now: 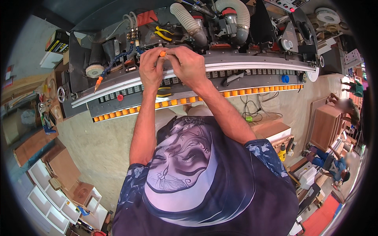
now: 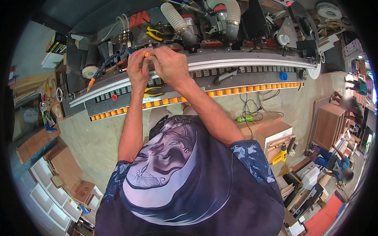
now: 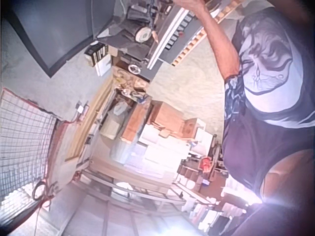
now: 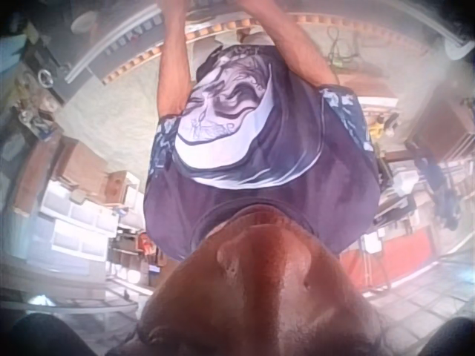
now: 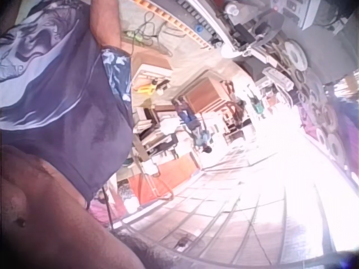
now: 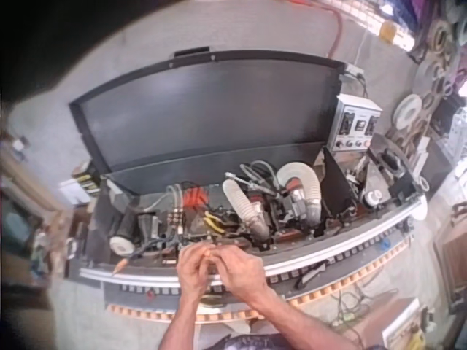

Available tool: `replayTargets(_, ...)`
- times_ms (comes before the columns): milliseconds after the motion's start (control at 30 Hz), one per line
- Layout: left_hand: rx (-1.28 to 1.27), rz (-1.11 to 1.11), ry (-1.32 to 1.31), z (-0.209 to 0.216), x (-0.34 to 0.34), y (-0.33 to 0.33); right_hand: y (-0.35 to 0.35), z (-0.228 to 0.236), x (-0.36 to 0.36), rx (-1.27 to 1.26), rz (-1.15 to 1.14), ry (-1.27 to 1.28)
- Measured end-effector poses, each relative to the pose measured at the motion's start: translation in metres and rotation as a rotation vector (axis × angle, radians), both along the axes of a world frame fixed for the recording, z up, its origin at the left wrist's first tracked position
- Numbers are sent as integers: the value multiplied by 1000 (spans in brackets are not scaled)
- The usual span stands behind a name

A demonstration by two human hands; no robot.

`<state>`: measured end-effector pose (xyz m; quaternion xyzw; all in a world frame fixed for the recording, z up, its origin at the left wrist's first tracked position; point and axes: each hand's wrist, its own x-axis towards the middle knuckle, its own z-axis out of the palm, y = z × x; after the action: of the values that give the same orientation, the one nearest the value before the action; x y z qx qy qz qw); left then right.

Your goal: The person assembles a braided blue cable by repeatedly inserting small orange cylindrical connectors into the cable ends. They use pliers to crimp or secure the connectors and place the assembled sections onto a long metal rail with yellow rollers. The person handles the cable and connectors one at a time, repeating the insertion and crimping steps throughout the clip.

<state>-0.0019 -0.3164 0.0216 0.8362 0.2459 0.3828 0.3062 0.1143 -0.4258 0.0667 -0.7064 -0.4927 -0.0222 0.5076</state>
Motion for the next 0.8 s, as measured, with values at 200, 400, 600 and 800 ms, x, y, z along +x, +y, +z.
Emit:
replayTargets(200,-6,-2,-9,1,1,-1,-1,0,0,17,6,4)
replayTargets(400,0,-4,-3,1,1,0,-1,2,1,15,13,-24)
replayTargets(600,-6,-11,-7,1,1,1,0,8,10,-85,43,-148)
replayTargets(800,16,25,5,1,-2,2,3,11,19,-139,142,-122)
